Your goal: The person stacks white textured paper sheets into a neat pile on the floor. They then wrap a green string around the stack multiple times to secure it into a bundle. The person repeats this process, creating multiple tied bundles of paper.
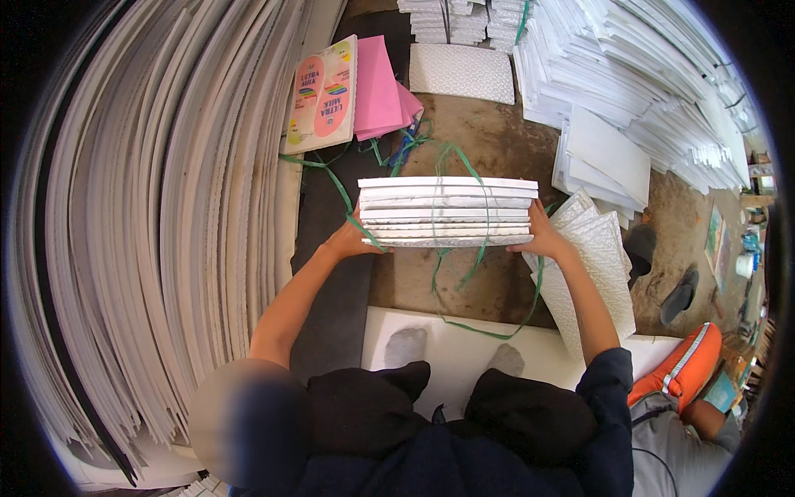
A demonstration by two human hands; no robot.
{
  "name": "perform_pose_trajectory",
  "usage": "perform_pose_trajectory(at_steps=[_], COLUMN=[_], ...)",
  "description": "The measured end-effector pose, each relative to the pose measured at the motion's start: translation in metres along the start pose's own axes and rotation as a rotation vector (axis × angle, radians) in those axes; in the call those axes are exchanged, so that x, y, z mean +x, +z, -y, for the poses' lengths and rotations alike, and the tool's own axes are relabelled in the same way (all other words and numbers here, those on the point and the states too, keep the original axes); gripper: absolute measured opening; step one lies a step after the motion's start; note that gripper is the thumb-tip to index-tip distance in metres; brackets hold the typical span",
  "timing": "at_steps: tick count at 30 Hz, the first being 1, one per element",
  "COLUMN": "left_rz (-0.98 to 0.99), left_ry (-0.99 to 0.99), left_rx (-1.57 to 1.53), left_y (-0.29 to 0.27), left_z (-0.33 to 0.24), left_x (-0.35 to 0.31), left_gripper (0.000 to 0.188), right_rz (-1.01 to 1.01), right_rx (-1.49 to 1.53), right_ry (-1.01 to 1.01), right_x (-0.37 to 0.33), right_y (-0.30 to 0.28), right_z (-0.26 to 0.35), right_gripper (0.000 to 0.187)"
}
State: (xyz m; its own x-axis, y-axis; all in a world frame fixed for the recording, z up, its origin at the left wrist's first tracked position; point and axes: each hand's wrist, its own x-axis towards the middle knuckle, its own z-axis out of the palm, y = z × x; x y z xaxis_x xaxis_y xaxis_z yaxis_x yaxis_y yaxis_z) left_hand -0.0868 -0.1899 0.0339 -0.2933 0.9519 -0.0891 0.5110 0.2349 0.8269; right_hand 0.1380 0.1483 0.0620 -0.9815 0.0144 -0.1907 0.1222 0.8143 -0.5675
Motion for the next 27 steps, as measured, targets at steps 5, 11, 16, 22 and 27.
perform_pose_trajectory(at_steps=[5,11,16,22,27], left_rz=[-0.065,-0.085,-0.174,-0.086,-0.074], left_ry=[0.029,0.062,0.244,0.171,0.038], left_rx=[0.018,0.073,0.194,0.266,0.114], left_y=[0.0,-0.011,-0.014,0.004,0.009], left_z=[0.003,-0.013,-0.036,-0.017,0.003], left_x=[-0.002,-0.009,0.003,0.005,0.0], left_gripper=[0.073,0.071,0.098,0.102,0.078], right_rz=[-0.126,-0.113,-0.11,0.066,0.055], right_rx=[0.259,0.318,0.072,-0.147,0.016], right_ry=[-0.03,0.032,-0.053,-0.069,-0.047], right_x=[-0.002,-0.014,-0.011,-0.004,0.001], right_y=[-0.001,-0.034,-0.047,-0.02,-0.013], right_z=[0.011,0.026,0.026,-0.012,-0.022], right_gripper=[0.111,0.113,0.123,0.131,0.122])
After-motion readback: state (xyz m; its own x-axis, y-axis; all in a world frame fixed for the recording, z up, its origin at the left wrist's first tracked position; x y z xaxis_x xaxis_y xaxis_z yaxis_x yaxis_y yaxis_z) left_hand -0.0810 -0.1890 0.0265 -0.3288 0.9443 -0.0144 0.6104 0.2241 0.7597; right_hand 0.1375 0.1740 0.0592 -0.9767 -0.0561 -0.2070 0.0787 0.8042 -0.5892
